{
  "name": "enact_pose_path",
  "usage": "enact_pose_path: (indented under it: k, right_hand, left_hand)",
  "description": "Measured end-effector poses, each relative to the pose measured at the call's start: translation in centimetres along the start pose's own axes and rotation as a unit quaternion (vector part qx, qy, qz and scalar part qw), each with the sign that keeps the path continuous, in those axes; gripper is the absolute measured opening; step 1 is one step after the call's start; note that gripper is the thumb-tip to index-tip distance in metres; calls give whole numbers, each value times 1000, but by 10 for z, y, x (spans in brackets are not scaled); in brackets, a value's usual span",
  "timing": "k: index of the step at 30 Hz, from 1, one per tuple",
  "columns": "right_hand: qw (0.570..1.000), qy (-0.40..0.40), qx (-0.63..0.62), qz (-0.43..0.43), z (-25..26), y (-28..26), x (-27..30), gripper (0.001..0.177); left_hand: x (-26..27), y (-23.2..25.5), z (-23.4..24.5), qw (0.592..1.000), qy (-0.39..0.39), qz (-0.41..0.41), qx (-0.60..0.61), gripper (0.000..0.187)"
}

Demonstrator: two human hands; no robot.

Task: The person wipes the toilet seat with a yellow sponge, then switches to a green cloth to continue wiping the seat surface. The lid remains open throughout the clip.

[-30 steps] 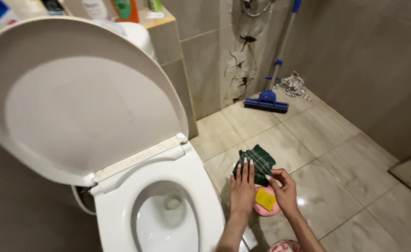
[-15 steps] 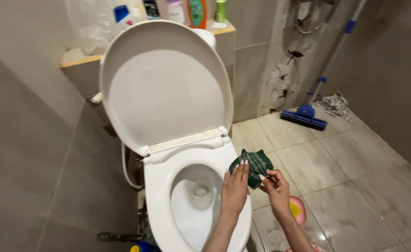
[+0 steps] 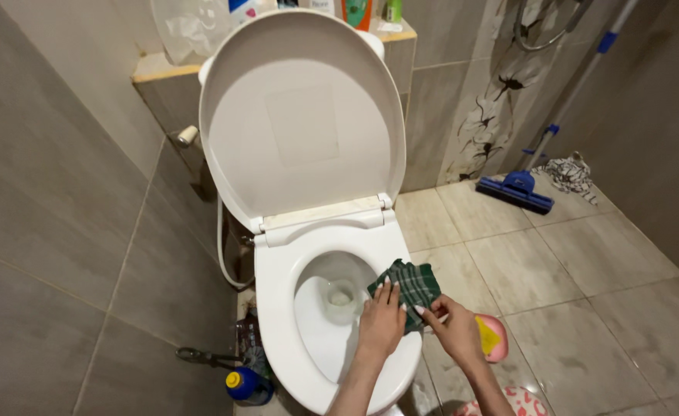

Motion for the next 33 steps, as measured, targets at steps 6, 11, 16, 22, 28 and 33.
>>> enact_pose_path:
  k: [6,11,16,22,28,33]
  right_hand:
    - [938,222,74,257,26,-64,34,29]
    - [925,68,46,372,-30,-72,-6,47]
    - [944,73,132,295,-61,-62,-49,52]
    - [951,71,134,268,-70,-87,-85,60]
    - [933,105,258,227,-84,-116,-129,66]
    - [931,116,253,236,-88,-124,-139,65]
  left_hand:
    - [2,-1,-3,997,-18,65,32,50]
    - [-5,-10,-13,992,-2,127,-17,60]
    - [-19,-34,-26,991,67,113,-20,67]
    - [-59,-67,-23,992,86,64,-70,67]
    - [-96,-96,-15,986,85,61,-131,66]
    - [-102,-101,-18,981,104,83,-142,57]
Point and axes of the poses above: each hand's wrist, its own x-axis away from the middle knuckle, its own z-axis out of the back of the hand, y = z × x, the point moved 9 cm from there along -x, towards the middle knuckle, and after that the axes turned 15 degrees about -z, right-handed, at the moved point
